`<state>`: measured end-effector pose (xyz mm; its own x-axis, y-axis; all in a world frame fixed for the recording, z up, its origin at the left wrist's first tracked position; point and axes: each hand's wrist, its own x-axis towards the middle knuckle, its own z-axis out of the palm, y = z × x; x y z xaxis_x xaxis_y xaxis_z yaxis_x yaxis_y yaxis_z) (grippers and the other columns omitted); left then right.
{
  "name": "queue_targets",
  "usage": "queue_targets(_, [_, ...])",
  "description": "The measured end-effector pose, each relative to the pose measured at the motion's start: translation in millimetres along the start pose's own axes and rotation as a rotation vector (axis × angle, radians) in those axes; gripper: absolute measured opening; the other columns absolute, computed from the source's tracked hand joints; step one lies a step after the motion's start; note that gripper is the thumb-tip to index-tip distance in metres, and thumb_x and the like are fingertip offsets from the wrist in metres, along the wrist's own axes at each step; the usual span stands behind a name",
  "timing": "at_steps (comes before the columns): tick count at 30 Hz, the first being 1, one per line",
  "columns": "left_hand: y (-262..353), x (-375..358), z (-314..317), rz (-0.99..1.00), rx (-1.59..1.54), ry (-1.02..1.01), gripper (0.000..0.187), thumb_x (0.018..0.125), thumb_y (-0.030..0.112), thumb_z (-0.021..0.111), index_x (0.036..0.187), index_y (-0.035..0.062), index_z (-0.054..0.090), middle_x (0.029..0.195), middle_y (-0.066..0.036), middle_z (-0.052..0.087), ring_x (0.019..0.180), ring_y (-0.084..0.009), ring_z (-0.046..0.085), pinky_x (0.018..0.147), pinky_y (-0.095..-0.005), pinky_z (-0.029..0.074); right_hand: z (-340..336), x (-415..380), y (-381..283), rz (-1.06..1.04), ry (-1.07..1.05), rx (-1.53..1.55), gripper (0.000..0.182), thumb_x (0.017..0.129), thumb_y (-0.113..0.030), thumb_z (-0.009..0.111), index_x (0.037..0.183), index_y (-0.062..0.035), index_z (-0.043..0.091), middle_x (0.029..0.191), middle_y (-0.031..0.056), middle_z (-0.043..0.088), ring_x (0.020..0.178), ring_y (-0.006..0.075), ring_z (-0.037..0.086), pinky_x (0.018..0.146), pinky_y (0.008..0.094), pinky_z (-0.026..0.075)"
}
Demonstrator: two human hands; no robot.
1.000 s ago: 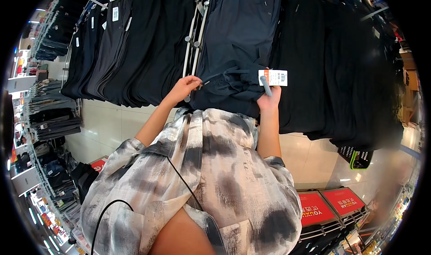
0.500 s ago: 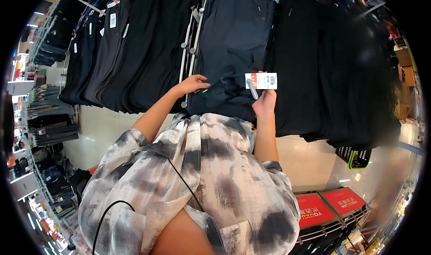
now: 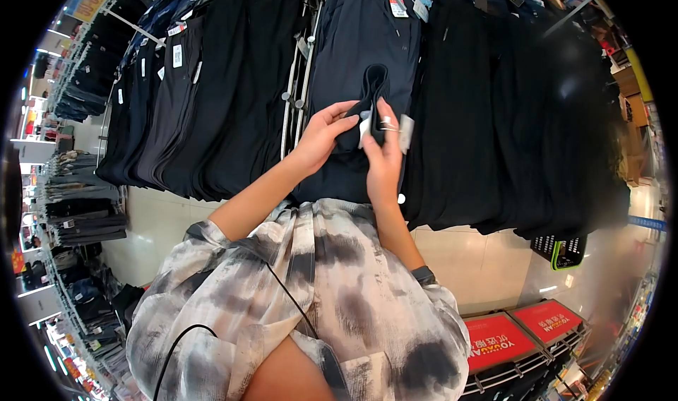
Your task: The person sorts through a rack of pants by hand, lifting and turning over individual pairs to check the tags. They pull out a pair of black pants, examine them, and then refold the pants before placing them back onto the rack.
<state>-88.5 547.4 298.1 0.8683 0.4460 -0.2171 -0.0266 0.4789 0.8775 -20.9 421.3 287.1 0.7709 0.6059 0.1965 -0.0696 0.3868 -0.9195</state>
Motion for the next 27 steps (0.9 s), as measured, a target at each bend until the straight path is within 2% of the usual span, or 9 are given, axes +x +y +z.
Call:
queue_targets(3, [-3, 0, 1, 0.102, 0.039, -0.042, 0.040, 0.100, 0.009, 0.055, 0.138, -0.0007, 0.053, 0.122, -0.007, 0.063, 0.111, -0.0117, 0.059, 0.098, -0.0265, 0.045, 12, -2, -8, -0.115, -0.160, -0.208, 0.069, 0.096, -0.015, 0.048, 0.157, 0.0032, 0.020, 0.167, 0.0142, 0.010, 0.155, 0.0261, 0.008, 0.123, 0.0372, 0.009])
queue_targets(6, [-10, 2, -2, 0.112, 0.044, -0.097, 0.043, 0.103, 0.017, 0.051, 0.144, 0.0012, 0.048, 0.130, -0.007, 0.060, 0.117, -0.0133, 0.057, 0.102, -0.0276, 0.043, 21, -6, -18, -0.185, -0.242, -0.331, 0.077, 0.098, -0.031, 0.045, 0.158, 0.0040, 0.011, 0.168, 0.0167, 0.004, 0.155, 0.0320, -0.006, 0.122, 0.0429, -0.001])
queue_targets(8, [-10, -1, -1, 0.135, 0.032, -0.132, 0.051, 0.104, 0.025, 0.050, 0.149, 0.0024, 0.041, 0.146, -0.008, 0.049, 0.130, -0.0165, 0.050, 0.109, -0.0303, 0.038, 24, -8, -18, -0.173, -0.267, -0.311, 0.077, 0.100, -0.038, 0.042, 0.158, 0.0026, 0.011, 0.168, 0.0173, 0.004, 0.155, 0.0329, -0.008, 0.122, 0.0434, -0.002])
queue_targets(14, [-24, -5, -16, 0.184, 0.039, -0.101, 0.056, 0.100, 0.024, 0.058, 0.149, 0.0057, 0.038, 0.146, -0.007, 0.047, 0.139, -0.0179, 0.040, 0.115, -0.0342, 0.032, 22, -6, -6, -0.140, -0.304, -0.190, 0.068, 0.101, -0.034, 0.042, 0.154, 0.0042, 0.023, 0.164, 0.0172, 0.016, 0.153, 0.0308, 0.004, 0.122, 0.0411, 0.003])
queue_targets(15, [-21, -6, -11, 0.253, 0.086, -0.072, 0.058, 0.095, 0.018, 0.065, 0.147, 0.0071, 0.040, 0.138, -0.006, 0.052, 0.132, -0.0165, 0.046, 0.111, -0.0337, 0.037, 21, -6, -4, -0.129, -0.309, -0.161, 0.066, 0.102, -0.033, 0.042, 0.153, 0.0044, 0.025, 0.163, 0.0172, 0.018, 0.153, 0.0305, 0.006, 0.122, 0.0407, 0.004])
queue_targets(19, [-6, -12, -5, 0.023, -0.061, -0.064, 0.064, 0.089, 0.006, 0.071, 0.146, 0.0074, 0.042, 0.127, -0.004, 0.056, 0.117, -0.0137, 0.055, 0.102, -0.0304, 0.043, 15, -5, 9, -0.061, -0.340, 0.040, 0.061, 0.103, -0.031, 0.042, 0.150, 0.0055, 0.032, 0.161, 0.0171, 0.027, 0.152, 0.0291, 0.014, 0.123, 0.0391, 0.007])
queue_targets(24, [-13, -8, -22, 0.021, -0.292, 0.112, 0.052, 0.083, -0.008, 0.068, 0.132, 0.0007, 0.053, 0.117, -0.007, 0.065, 0.109, -0.0170, 0.062, 0.097, -0.0297, 0.048, 6, -9, 21, 0.040, -0.354, 0.250, 0.055, 0.104, -0.027, 0.041, 0.147, 0.0068, 0.042, 0.158, 0.0170, 0.037, 0.151, 0.0274, 0.024, 0.123, 0.0371, 0.010])
queue_targets(25, [-11, -6, -29, 0.010, -0.299, 0.116, 0.049, 0.081, -0.009, 0.066, 0.128, 0.0002, 0.056, 0.114, -0.007, 0.066, 0.106, -0.0179, 0.063, 0.095, -0.0298, 0.049, 5, -11, 17, 0.053, -0.328, 0.212, 0.046, 0.102, -0.019, 0.047, 0.140, 0.0064, 0.053, 0.154, 0.0196, 0.042, 0.147, 0.0274, 0.033, 0.122, 0.0362, 0.015])
queue_targets(27, [0, -3, -38, 0.034, -0.294, 0.125, 0.043, 0.075, -0.012, 0.064, 0.117, -0.0011, 0.063, 0.106, -0.008, 0.069, 0.098, -0.0207, 0.067, 0.091, -0.0318, 0.052, -1, -16, 14, -0.064, -0.271, 0.082, 0.032, 0.096, -0.007, 0.051, 0.123, 0.0049, 0.065, 0.136, 0.0209, 0.058, 0.130, 0.0286, 0.052, 0.112, 0.0366, 0.035])
